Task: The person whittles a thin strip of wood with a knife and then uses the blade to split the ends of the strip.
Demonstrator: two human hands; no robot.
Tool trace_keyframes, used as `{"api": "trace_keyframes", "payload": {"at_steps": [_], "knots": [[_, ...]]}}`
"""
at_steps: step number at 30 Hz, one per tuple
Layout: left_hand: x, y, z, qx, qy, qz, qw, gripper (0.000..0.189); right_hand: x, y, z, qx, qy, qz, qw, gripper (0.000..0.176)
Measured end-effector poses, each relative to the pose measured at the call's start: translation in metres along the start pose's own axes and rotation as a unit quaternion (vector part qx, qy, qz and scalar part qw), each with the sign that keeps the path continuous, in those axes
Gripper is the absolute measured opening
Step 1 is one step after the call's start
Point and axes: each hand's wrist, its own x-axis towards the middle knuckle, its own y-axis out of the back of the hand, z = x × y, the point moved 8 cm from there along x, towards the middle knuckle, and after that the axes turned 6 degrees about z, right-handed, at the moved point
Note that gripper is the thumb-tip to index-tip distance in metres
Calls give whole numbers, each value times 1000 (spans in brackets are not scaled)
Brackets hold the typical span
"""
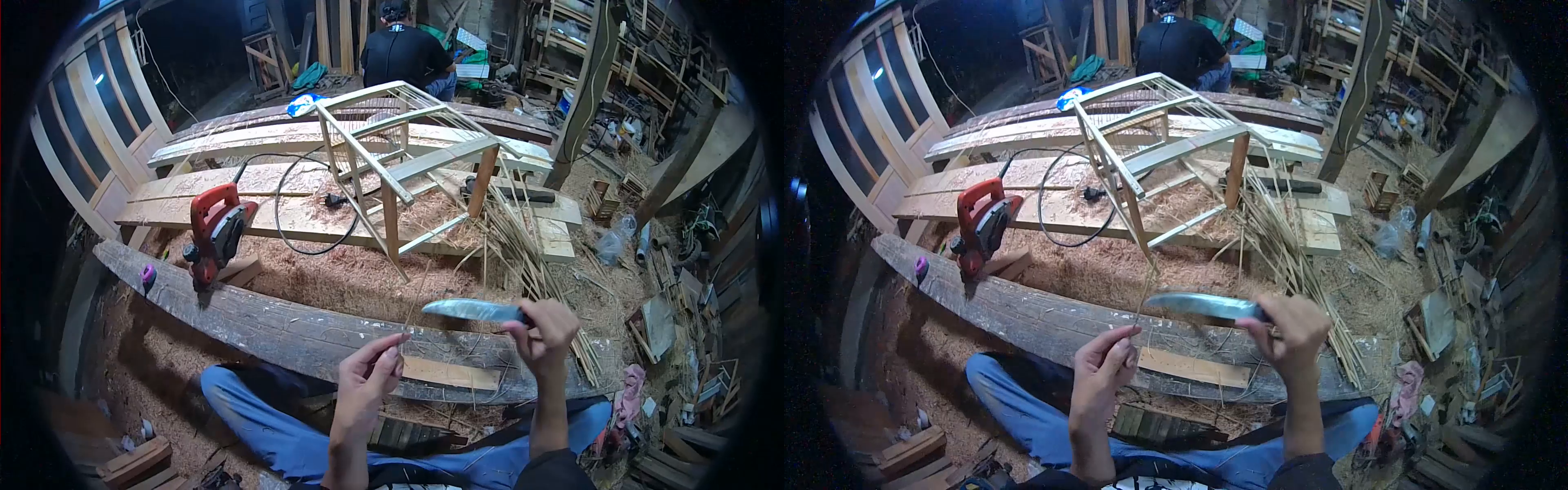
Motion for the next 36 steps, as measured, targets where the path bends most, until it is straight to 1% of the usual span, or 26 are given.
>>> {"api": "trace_keyframes", "payload": {"at_steps": [1,2,4,6,7,8,10,14,16,17,18,19,20,21,22,24,25,26,27,28,29,30,31,33,34,36], "knots": [[-1,-3,-3,-2,2,-1,1000,29,-3,-4,-8,46,-10,-15,999,40],[0,-8,-6,-12,7,-10,1000,30,-6,-10,-20,85,7,-41,995,39],[-1,-18,-13,-20,16,-27,999,30,-15,-24,-45,86,41,-106,990,38],[-6,-21,-25,-13,41,-23,999,34,-18,-32,-53,96,32,-98,990,37],[-9,-24,-25,-59,56,-83,993,34,-19,-33,-55,111,28,-92,989,36],[-10,-25,-26,-59,55,-80,994,34,-19,-33,-55,114,28,-93,989,36],[-9,-27,-22,-10,23,-55,998,31,-16,-32,-54,110,30,-100,988,37],[-11,-28,-19,23,1,-71,997,29,-11,-23,-48,93,29,-97,991,36],[-10,-26,-13,61,6,-35,998,29,-12,-24,-39,47,32,-115,992,34],[-11,-26,-10,68,17,-46,997,31,-21,-22,-17,-3,-1,-34,999,31],[-14,-23,-4,68,16,-45,997,31,-10,-10,6,-24,-37,8,999,30],[-19,-23,3,77,11,-52,996,30,-9,-2,38,-147,-80,1,986,30],[-22,-22,6,85,6,-57,995,29,-13,10,61,-118,-93,41,988,31],[-22,-23,11,36,-30,-71,996,30,-6,20,61,-109,-113,22,987,32],[-19,-22,14,36,-34,-65,997,30,-5,26,55,-90,-77,45,992,34],[-11,-14,13,73,19,3,997,31,-9,24,35,-19,-83,26,996,36],[-6,-14,5,43,34,-4,998,33,-7,19,22,4,-64,25,998,37],[-3,-17,0,42,34,-10,998,33,-6,14,8,25,-46,22,998,37],[-2,-21,-4,26,36,-22,999,33,-5,7,-1,55,-42,2,998,38],[-3,-23,-9,10,39,-30,999,34,-8,-2,-9,73,-39,-63,995,37],[-3,-21,-14,11,42,-28,999,34,-8,-7,-20,84,-29,-88,992,38],[-4,-22,-18,5,49,-52,997,35,-9,-14,-30,95,-19,-110,989,39],[-4,-25,-21,-1,54,-76,996,37,-9,-18,-37,97,-19,-109,989,39],[-8,-29,-25,-24,60,-71,995,39,-15,-28,-51,128,1,-131,983,39],[-8,-31,-27,-48,66,-65,995,40,-17,-31,-52,126,1,-130,984,39],[-10,-35,-27,-41,64,-84,994,42,-19,-33,-56,153,11,-122,981,38]]}}
